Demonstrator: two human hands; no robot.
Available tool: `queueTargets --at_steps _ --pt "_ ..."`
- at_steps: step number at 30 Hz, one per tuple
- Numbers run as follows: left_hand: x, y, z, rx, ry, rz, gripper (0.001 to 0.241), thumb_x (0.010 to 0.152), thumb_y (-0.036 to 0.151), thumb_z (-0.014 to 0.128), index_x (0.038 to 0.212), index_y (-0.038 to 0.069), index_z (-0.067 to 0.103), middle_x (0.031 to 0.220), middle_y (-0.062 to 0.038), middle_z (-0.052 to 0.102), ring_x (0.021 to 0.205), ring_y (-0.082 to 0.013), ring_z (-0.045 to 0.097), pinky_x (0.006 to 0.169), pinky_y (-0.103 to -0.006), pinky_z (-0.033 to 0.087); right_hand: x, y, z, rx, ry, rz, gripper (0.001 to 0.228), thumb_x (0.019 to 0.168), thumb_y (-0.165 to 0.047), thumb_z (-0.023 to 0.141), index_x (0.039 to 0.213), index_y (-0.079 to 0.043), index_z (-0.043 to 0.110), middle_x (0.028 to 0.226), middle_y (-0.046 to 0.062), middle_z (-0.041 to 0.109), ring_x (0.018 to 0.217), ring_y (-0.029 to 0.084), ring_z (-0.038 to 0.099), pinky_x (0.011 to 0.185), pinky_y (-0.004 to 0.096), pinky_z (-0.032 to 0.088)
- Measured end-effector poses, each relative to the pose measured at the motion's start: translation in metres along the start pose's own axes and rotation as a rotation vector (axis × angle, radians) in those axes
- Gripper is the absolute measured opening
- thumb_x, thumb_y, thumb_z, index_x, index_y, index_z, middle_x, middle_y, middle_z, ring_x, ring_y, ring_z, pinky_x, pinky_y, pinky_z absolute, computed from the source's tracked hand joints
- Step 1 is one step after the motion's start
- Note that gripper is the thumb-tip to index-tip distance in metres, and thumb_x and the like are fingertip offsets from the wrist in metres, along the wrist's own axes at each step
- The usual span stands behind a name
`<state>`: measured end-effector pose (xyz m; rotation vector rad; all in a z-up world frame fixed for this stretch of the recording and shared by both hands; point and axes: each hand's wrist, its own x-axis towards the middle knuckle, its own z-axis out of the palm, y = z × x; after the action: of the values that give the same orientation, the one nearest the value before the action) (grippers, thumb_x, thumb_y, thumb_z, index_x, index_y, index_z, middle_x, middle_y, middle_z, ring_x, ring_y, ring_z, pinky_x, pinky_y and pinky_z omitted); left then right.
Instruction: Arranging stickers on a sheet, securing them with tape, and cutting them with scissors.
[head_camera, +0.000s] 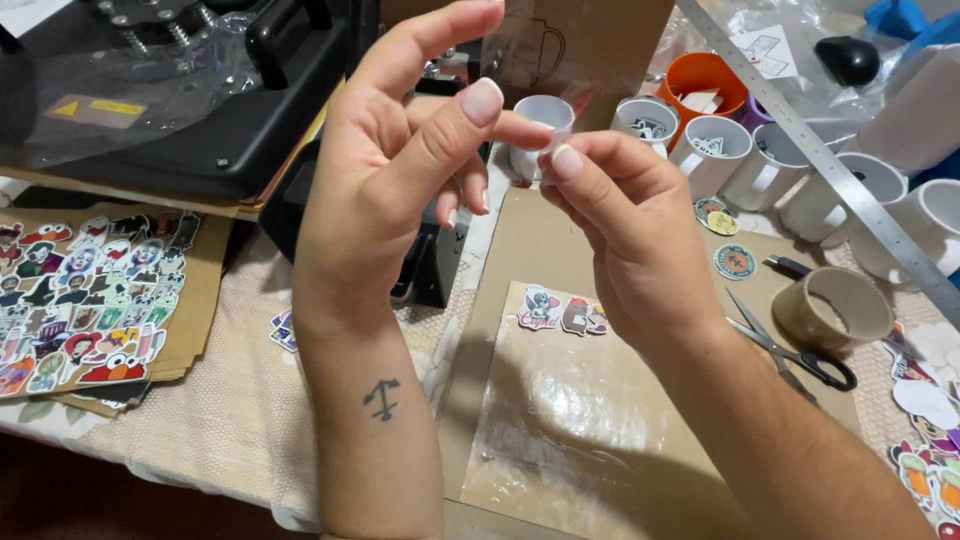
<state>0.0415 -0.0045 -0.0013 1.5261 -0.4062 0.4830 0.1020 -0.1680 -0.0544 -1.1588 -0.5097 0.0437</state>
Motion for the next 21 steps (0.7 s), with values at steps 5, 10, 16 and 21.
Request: queueTargets --at_steps 5,10,16,21 --pt "-0.004 -0.009 0.009 0.285 0.206 0.178 0.062 0.097 0.030 0.066 0.145 0.003 0.040 0.078 -0.010 0.080 0.070 -0.0106 0.078 0.066 -0.0175 0.056 0.003 0.009 0.000 -0.073 -0.159 -0.080 0.010 0.094 -0.023 0.071 0.093 -0.014 0.068 0.092 -0.006 0.067 0.093 0.007 0.058 0.093 0.024 0.045" --pt "-0.001 -0.014 0.005 0.580 0.399 0.362 0.049 0.100 0.040 0.059 0.127 0.000 0.053 0.059 -0.007 0.072 0.054 -0.0105 0.075 0.050 -0.0200 0.044 0.027 0.029 -0.008 -0.149 -0.317 -0.022 0.012 0.094 -0.024 0.070 0.097 -0.013 0.070 0.095 -0.005 0.068 0.092 0.006 0.057 0.088 0.022 0.045" --pt "0.002 -0.023 -0.005 0.655 0.589 0.550 0.034 0.102 0.035 0.055 0.102 0.002 0.049 0.068 -0.010 0.068 0.054 -0.0152 0.051 0.053 -0.0297 0.037 0.077 0.056 -0.025 -0.147 -0.475 0.196 0.012 0.089 -0.023 0.071 0.092 -0.011 0.069 0.089 -0.003 0.066 0.085 0.006 0.061 0.085 0.020 0.049" --pt "-0.010 -0.015 -0.005 0.293 0.659 0.543 0.026 0.107 0.028 0.049 0.114 0.004 0.044 0.078 -0.024 0.067 0.053 -0.0214 0.056 0.051 -0.0273 0.041 0.117 0.086 -0.034 -0.465 -0.626 0.405 0.019 0.089 -0.033 0.070 0.087 -0.014 0.069 0.088 -0.005 0.065 0.087 0.005 0.057 0.081 0.022 0.044"
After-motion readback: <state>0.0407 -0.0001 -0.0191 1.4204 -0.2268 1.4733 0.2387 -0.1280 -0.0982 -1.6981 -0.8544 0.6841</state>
